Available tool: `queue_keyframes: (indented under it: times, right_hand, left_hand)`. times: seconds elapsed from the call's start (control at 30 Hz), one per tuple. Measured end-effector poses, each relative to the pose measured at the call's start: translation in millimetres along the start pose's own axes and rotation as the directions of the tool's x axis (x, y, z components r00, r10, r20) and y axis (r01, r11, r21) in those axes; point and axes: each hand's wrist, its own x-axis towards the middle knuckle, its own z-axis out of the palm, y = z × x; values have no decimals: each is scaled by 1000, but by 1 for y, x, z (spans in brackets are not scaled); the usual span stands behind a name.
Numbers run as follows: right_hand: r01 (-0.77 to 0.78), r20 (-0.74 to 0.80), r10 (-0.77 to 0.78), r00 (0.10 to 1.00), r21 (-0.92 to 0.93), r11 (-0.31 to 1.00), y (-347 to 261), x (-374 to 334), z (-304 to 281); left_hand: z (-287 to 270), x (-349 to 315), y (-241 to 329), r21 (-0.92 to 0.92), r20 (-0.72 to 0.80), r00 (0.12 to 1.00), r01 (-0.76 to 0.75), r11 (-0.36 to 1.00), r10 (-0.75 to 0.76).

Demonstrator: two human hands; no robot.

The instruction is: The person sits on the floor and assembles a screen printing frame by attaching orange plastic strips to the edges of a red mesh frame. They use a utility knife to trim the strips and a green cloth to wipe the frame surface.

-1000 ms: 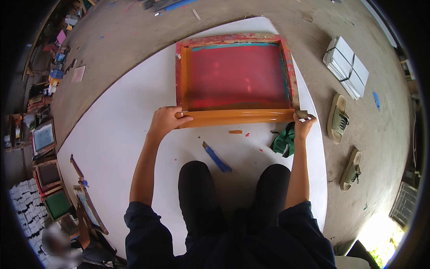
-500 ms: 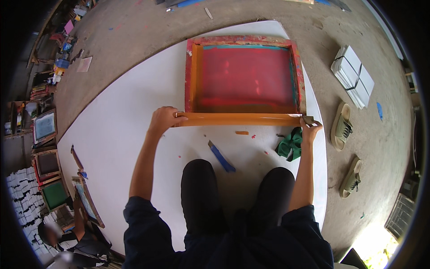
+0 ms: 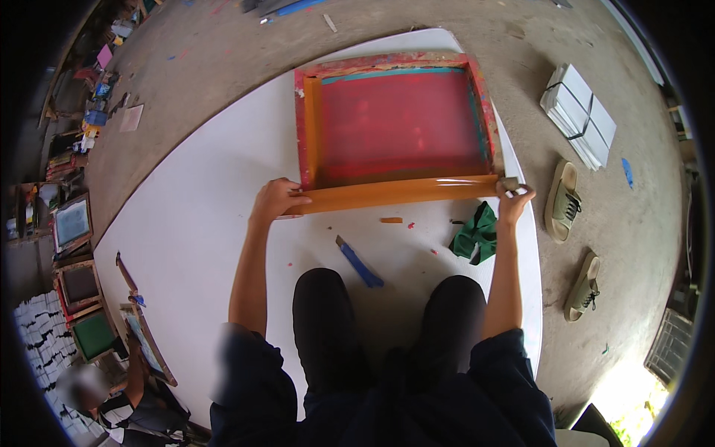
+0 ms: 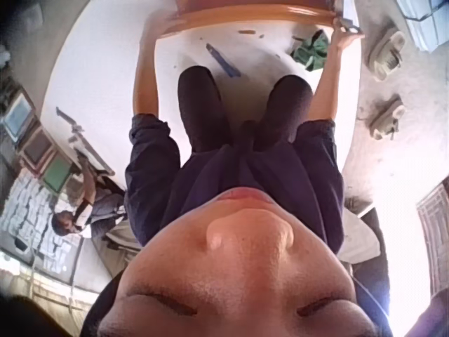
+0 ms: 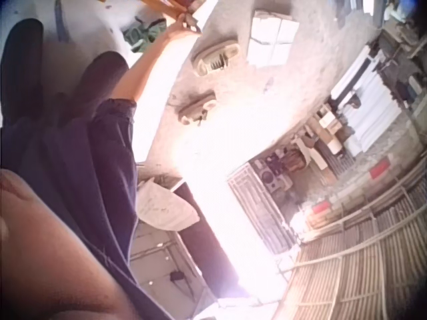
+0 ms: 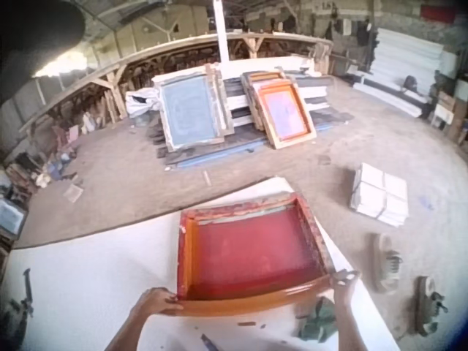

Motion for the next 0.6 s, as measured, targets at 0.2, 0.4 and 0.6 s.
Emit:
queue_keyframes:
  times: [0.2, 0.4, 0.6]
  right_hand:
    - [-63, -37, 57, 998, -183, 981, -11, 80, 3]
    - [-69, -80, 51, 995, -231, 971, 0, 85, 10]
    - [-46, -54, 35, 998, -230, 972, 9, 86, 12]
  left_hand:
    - [35, -4, 44, 78, -82, 996, 53, 996, -46]
    - [42, 6, 48, 92, -86, 972, 227, 969, -220]
    - [40, 13, 56, 191, -93, 958, 284, 940, -270]
